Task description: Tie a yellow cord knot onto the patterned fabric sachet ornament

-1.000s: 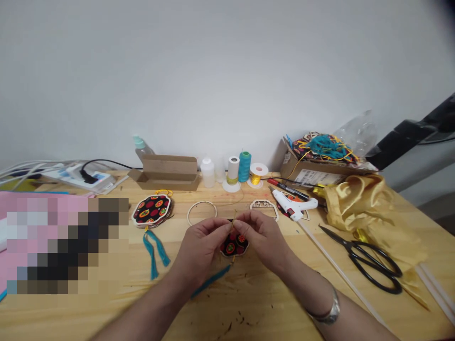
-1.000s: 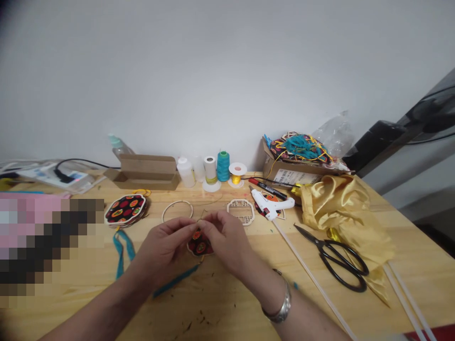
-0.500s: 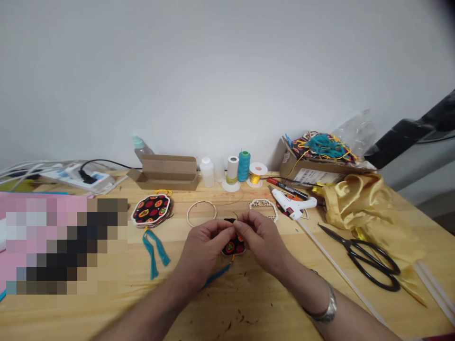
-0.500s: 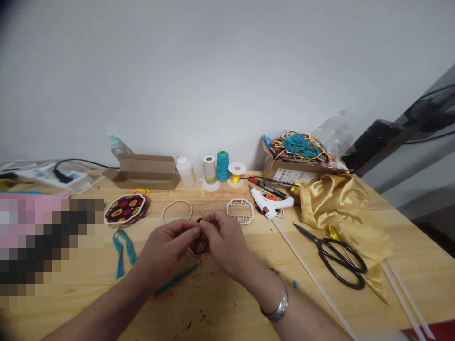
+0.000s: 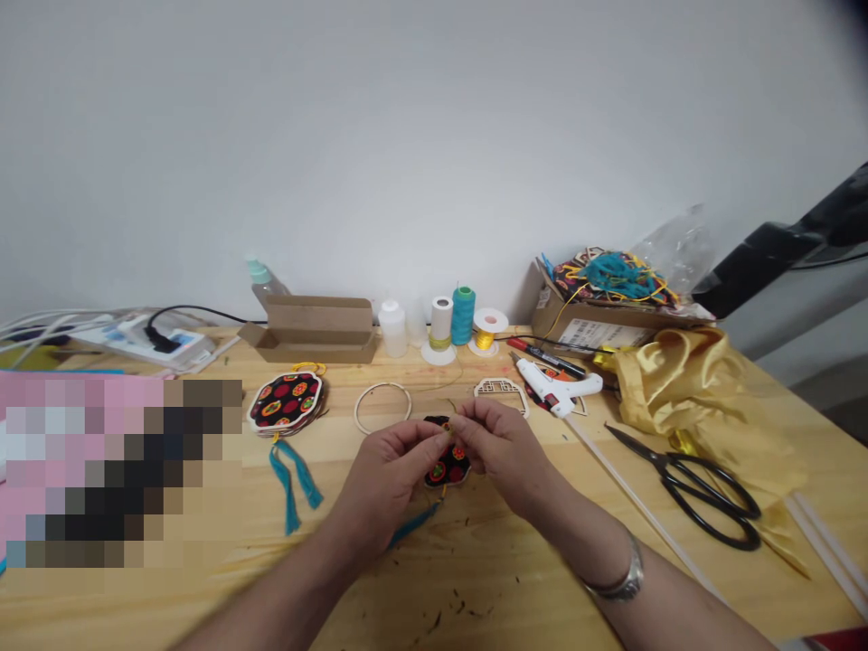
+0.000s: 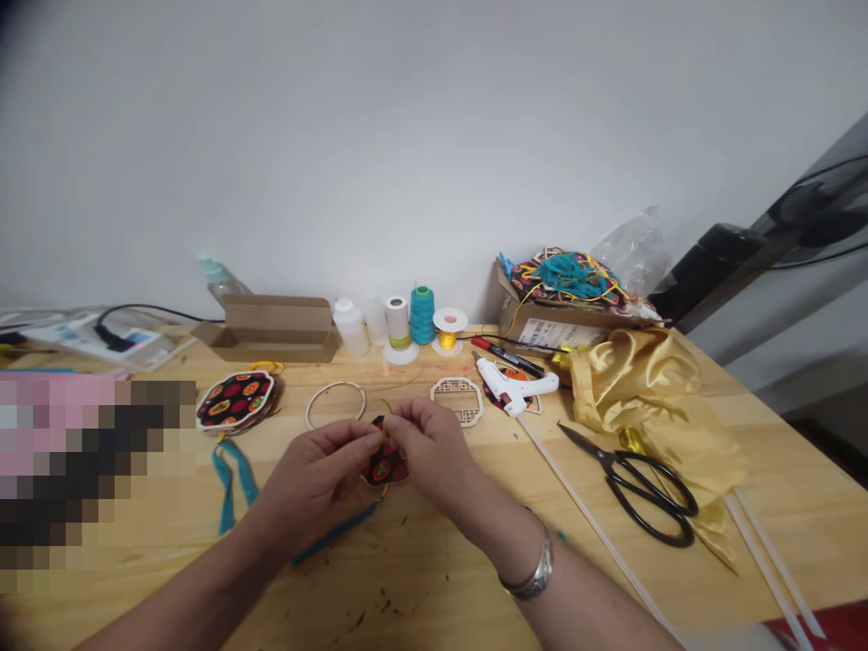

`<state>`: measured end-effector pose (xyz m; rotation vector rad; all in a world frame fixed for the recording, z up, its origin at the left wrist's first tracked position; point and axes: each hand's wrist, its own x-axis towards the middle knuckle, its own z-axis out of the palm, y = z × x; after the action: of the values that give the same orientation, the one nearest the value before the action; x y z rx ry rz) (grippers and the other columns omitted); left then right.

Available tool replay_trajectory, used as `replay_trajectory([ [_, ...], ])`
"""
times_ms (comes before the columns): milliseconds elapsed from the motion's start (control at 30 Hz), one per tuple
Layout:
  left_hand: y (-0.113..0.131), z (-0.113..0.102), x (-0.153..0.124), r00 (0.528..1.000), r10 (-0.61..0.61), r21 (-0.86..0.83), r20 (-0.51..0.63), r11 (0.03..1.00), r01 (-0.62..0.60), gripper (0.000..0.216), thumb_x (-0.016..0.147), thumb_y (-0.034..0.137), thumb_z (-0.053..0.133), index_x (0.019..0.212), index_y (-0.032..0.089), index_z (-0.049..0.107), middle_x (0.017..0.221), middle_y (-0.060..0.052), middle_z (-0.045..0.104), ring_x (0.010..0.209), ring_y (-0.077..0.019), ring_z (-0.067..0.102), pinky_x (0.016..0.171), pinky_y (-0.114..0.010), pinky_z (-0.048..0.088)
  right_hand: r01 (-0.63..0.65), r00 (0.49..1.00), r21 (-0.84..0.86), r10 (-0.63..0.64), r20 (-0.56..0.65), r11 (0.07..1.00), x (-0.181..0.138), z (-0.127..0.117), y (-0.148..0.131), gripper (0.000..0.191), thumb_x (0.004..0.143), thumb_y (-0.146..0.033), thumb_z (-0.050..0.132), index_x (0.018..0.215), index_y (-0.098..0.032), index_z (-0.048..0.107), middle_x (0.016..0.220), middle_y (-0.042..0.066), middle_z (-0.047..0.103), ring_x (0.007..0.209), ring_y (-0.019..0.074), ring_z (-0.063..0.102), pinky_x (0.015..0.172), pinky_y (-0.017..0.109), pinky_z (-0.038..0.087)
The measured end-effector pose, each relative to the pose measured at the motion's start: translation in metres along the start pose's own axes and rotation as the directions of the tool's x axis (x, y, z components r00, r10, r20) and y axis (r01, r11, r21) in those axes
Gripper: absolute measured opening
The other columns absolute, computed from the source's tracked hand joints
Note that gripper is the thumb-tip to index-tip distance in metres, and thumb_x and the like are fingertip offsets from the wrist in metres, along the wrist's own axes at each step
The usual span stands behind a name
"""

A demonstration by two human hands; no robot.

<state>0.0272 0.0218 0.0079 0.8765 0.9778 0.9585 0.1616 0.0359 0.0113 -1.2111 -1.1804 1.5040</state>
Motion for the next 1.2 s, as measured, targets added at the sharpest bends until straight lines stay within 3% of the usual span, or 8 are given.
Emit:
replay_trajectory([
  [300, -0.001, -0.001, 0.001, 1.0, 0.0, -0.021, -0.013, 1.0, 0.0, 0.012, 0.073, 0.026, 0.063, 0.071, 0.014, 0.067, 0.066, -0.002, 0.066, 0.06, -0.0107, 0.057, 0.059, -0.021, 0.043, -0.108, 0.993, 0.014, 0.107, 0.047, 0.994, -0.001, -0.001, -0.007, 0.021, 0.075, -0.031, 0.054, 0.061, -0.015, 0.05, 0.051, -0.005, 0.046, 0.042, 0.0044, 0.04, 0.038, 0.016, 0.03],
  [433, -0.001, -0.001, 0.001, 0.999, -0.015, 0.017, -0.04, 1.0, 0.016, 0.012, 0.072, 0.026, 0.064, 0.07, 0.015, 0.067, 0.064, -0.001, 0.066, 0.059, -0.011, 0.057, 0.058, -0.021, 0.043, -0.105, 0.992, -0.02, 0.106, 0.061, 0.994, -0.001, -0.002, -0.008, 0.016, 0.07, -0.026, 0.059, 0.063, -0.015, 0.051, 0.051, -0.006, 0.048, 0.041, 0.0039, 0.04, 0.037, 0.016, 0.03],
  [600, -0.001, -0.001, 0.0, 0.999, 0.001, 0.045, -0.032, 0.999, 0.001, 0.013, 0.073, 0.027, 0.063, 0.071, 0.014, 0.067, 0.065, -0.002, 0.066, 0.06, -0.0108, 0.056, 0.057, -0.02, 0.042, -0.033, 0.998, -0.116, 0.039, 0.047, 0.993, 0.001, -0.004, -0.003, 0.01, 0.069, -0.021, 0.057, 0.064, -0.015, 0.052, 0.052, -0.006, 0.047, 0.042, 0.0046, 0.039, 0.039, 0.017, 0.029],
  [700, 0.003, 0.0, -0.001, 0.999, 0.011, 0.152, -0.047, 0.988, -0.004, 0.015, 0.074, 0.03, 0.061, 0.072, 0.016, 0.068, 0.064, -0.001, 0.065, 0.06, -0.0114, 0.056, 0.057, -0.021, 0.043, 0.056, 0.998, -0.247, -0.046, 0.046, 0.967, 0.002, -0.008, -0.001, 0.009, 0.071, -0.019, 0.054, 0.063, -0.015, 0.052, 0.053, -0.005, 0.047, 0.047, 0.0064, 0.041, 0.044, 0.019, 0.031],
  [833, 0.006, -0.004, 0.0, 0.98, 0.173, 0.43, -0.098, 0.895, -0.115, 0.018, 0.076, 0.033, 0.057, 0.078, 0.019, 0.069, 0.082, -0.004, 0.065, 0.077, -0.0174, 0.059, 0.068, -0.027, 0.046, 0.186, 0.98, -0.447, -0.197, 0.023, 0.875, 0.004, -0.013, -0.001, 0.013, 0.075, -0.019, 0.052, 0.063, -0.016, 0.052, 0.058, -0.003, 0.05, 0.057, 0.0099, 0.045, 0.053, 0.022, 0.035],
  [967, 0.004, -0.011, 0.005, 0.921, 0.383, 0.605, -0.077, 0.751, -0.262, 0.018, 0.076, 0.03, 0.056, 0.079, 0.021, 0.07, 0.106, -0.007, 0.058, 0.102, -0.0226, 0.052, 0.082, -0.033, 0.043, 0.222, 0.959, -0.58, -0.284, -0.016, 0.784, 0.005, -0.017, -0.003, 0.012, 0.077, -0.017, 0.049, 0.065, -0.017, 0.051, 0.063, -0.001, 0.055, 0.062, 0.0123, 0.048, 0.059, 0.025, 0.036],
  [1067, 0.003, -0.012, 0.005, 0.91, 0.411, 0.64, -0.049, 0.713, -0.287, 0.015, 0.075, 0.026, 0.056, 0.072, 0.02, 0.07, 0.105, -0.008, 0.057, 0.104, -0.023, 0.051, 0.084, -0.033, 0.041, 0.208, 0.946, -0.633, -0.318, -0.064, 0.746, 0.005, -0.018, -0.004, 0.013, 0.079, -0.018, 0.048, 0.066, -0.018, 0.051, 0.063, 0.0, 0.056, 0.062, 0.0134, 0.049, 0.059, 0.026, 0.035],
  [1200, 0.002, -0.006, 0.001, 0.923, 0.384, 0.624, 0.015, 0.718, -0.308, 0.016, 0.074, 0.022, 0.057, 0.063, 0.021, 0.069, 0.103, -0.008, 0.059, 0.112, -0.0242, 0.046, 0.087, -0.033, 0.04, 0.203, 0.949, -0.574, -0.305, -0.085, 0.793, 0.006, -0.018, -0.003, 0.014, 0.078, -0.019, 0.048, 0.064, -0.018, 0.052, 0.062, 0.0, 0.055, 0.062, 0.0134, 0.049, 0.059, 0.026, 0.035],
])
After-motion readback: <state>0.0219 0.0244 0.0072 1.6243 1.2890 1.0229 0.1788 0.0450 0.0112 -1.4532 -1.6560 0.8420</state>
